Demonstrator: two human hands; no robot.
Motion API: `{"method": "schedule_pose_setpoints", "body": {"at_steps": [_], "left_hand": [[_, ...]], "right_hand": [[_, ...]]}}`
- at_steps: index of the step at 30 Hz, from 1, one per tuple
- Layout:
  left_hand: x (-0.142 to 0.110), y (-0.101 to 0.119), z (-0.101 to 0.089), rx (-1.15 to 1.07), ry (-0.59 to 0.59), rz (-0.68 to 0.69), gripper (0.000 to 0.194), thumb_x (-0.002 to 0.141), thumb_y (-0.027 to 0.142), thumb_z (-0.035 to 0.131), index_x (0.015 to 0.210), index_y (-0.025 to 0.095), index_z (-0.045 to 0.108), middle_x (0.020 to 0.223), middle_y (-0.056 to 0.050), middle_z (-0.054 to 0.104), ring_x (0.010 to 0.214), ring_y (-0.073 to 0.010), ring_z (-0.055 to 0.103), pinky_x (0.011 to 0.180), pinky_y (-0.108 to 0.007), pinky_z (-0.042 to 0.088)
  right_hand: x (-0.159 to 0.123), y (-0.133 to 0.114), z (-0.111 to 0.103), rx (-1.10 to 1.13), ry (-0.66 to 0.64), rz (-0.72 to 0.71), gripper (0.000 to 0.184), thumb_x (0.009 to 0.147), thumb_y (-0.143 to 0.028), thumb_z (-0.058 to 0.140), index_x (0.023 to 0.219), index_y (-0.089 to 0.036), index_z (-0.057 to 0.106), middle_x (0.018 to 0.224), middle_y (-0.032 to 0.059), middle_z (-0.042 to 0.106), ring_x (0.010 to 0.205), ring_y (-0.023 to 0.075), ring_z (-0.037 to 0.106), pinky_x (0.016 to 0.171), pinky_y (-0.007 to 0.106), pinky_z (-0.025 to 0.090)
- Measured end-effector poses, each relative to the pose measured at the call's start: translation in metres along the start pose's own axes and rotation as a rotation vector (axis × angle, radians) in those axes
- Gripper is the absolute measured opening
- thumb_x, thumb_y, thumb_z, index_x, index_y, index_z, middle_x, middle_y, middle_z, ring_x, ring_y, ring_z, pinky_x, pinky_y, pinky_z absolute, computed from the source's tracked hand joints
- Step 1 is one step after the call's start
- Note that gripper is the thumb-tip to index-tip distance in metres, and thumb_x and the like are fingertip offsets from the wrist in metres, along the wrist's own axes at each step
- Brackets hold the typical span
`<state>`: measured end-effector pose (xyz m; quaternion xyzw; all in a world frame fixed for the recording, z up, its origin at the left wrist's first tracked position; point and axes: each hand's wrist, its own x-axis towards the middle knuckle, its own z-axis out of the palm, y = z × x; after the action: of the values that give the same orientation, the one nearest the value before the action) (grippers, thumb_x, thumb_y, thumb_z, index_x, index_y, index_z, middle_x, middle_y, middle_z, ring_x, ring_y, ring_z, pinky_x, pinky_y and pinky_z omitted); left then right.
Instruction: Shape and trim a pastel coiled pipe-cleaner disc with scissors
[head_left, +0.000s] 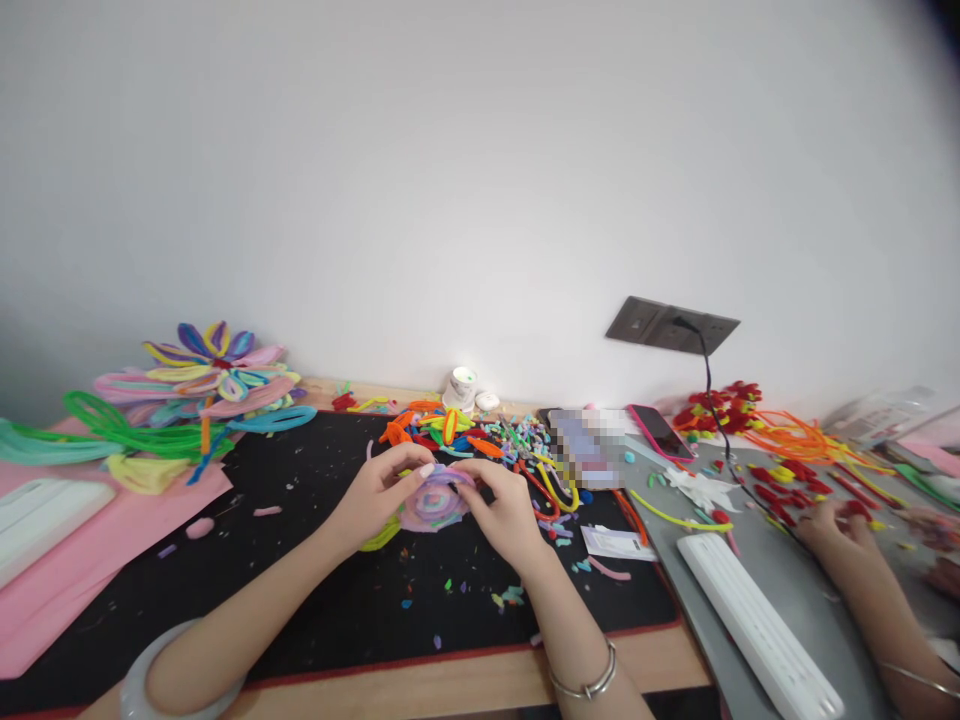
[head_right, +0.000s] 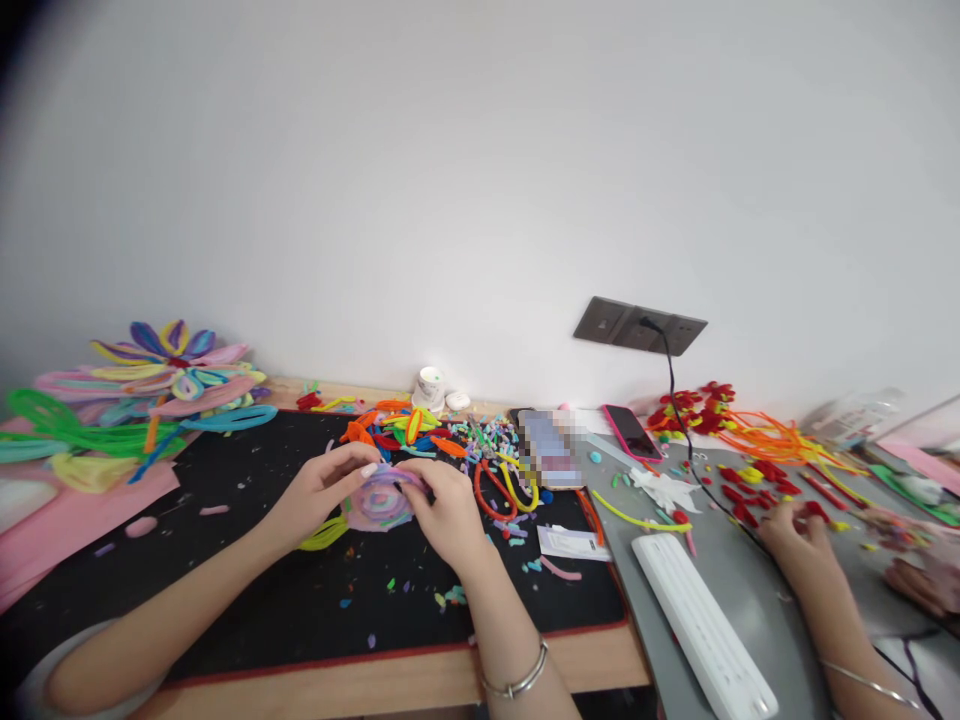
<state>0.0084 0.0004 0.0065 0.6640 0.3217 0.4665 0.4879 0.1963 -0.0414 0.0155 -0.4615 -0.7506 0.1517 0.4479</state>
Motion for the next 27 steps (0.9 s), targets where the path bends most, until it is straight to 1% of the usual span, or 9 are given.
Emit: {"method": "schedule_pose_setpoints", "body": {"at_steps": [3,8,11,19,27], "left_hand": [[0.0,-0.002,-0.001,0.01,-0.019,0.005,0.018,0.084,0.035,0.058,0.086,0.019,0.064,0.085,-0.006,0.066,0.08,-0.0205,0.064,0.07,-0.033,0.054],[-0.001,-0.009,0.0,0.024,-0.051,0.016,0.017,0.08,0.031,0.064,0.092,0.02,0.063,0.089,-0.006,0.066,0.085,-0.0208,0.064,0.074,-0.033,0.054],[-0.001,-0.012,0.0,0.025,-0.061,0.012,0.017,0.08,0.029,0.063,0.094,0.02,0.062,0.091,-0.006,0.066,0.087,-0.0208,0.064,0.077,-0.034,0.054],[-0.001,-0.009,-0.001,0.045,-0.08,-0.018,0.017,0.08,0.03,0.062,0.093,0.019,0.062,0.092,-0.005,0.064,0.089,-0.0204,0.061,0.079,-0.032,0.051],[-0.001,-0.011,-0.001,0.03,-0.095,0.004,0.013,0.081,0.026,0.061,0.092,0.019,0.062,0.093,-0.005,0.062,0.09,-0.0196,0.059,0.081,-0.031,0.049]], "right_hand": [[0.001,0.0,0.0,0.009,-0.005,0.012,0.016,0.087,-0.017,0.057,0.098,-0.022,0.068,0.097,0.0033,0.073,0.087,0.018,0.068,0.081,0.029,0.052],[0.001,-0.001,-0.001,0.004,-0.01,-0.006,0.016,0.088,-0.018,0.057,0.098,-0.022,0.068,0.097,0.0031,0.073,0.087,0.0175,0.068,0.081,0.029,0.052],[0.0,-0.001,-0.001,-0.008,-0.009,-0.023,0.016,0.088,-0.017,0.057,0.099,-0.022,0.068,0.098,0.0031,0.073,0.088,0.0173,0.068,0.081,0.028,0.052],[-0.002,0.002,0.0,-0.027,-0.014,-0.055,0.016,0.087,-0.016,0.058,0.1,-0.021,0.068,0.098,0.0027,0.073,0.089,0.0162,0.067,0.082,0.026,0.051],[0.0,0.0,-0.001,-0.018,-0.014,-0.045,0.016,0.087,-0.016,0.059,0.098,-0.021,0.068,0.096,0.0026,0.073,0.086,0.0162,0.068,0.08,0.025,0.051]]}}
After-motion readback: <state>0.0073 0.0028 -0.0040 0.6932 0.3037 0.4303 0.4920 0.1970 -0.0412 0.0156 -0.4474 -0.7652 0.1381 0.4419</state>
